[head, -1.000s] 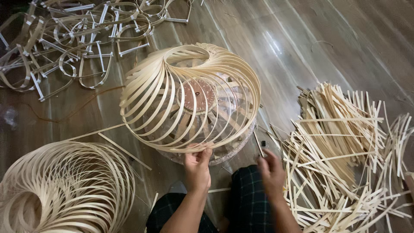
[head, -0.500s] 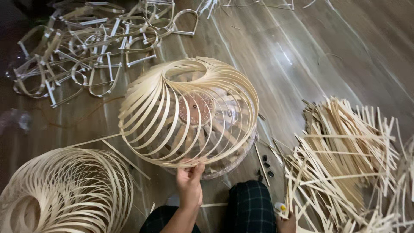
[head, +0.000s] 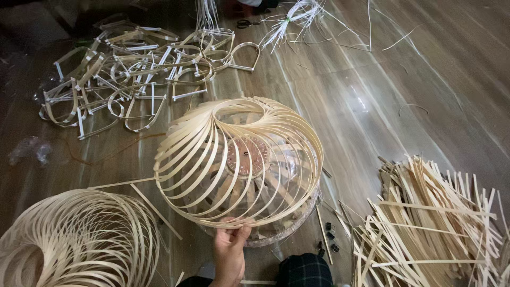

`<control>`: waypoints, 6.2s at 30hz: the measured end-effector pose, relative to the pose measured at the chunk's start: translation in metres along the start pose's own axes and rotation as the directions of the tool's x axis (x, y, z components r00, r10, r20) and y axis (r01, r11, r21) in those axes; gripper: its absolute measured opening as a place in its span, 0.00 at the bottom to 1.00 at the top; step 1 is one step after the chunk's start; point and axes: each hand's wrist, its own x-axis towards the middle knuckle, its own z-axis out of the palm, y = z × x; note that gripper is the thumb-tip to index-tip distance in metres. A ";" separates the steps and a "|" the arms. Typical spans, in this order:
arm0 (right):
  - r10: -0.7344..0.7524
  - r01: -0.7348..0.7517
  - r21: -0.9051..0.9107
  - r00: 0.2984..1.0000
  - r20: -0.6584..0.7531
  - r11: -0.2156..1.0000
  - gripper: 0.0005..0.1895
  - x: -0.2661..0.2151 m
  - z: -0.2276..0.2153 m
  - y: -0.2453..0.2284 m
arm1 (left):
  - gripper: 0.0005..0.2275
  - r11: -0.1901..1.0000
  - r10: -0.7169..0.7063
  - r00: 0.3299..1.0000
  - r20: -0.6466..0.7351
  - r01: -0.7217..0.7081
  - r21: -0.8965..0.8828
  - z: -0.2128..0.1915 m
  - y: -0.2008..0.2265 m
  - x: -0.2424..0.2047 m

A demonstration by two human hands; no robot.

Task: The person weaves and glues curved bamboo strips around a central frame to form a spherical lamp structure by hand.

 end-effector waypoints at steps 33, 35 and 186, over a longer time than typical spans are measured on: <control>-0.810 0.679 0.600 0.580 -0.083 0.424 0.21 -0.231 -0.125 -0.140 | 0.11 0.999 0.023 0.993 0.119 -0.017 -0.051 0.020 0.012 -0.012; -0.833 0.723 0.567 0.542 -0.113 0.394 0.21 -0.232 -0.125 -0.143 | 0.12 0.998 0.012 0.995 0.101 -0.006 -0.057 0.022 0.012 -0.012; -0.587 -0.070 0.962 0.780 0.218 0.264 0.28 -0.216 -0.057 -0.222 | 0.14 0.902 -0.351 0.903 0.247 0.397 -0.171 0.000 0.023 -0.008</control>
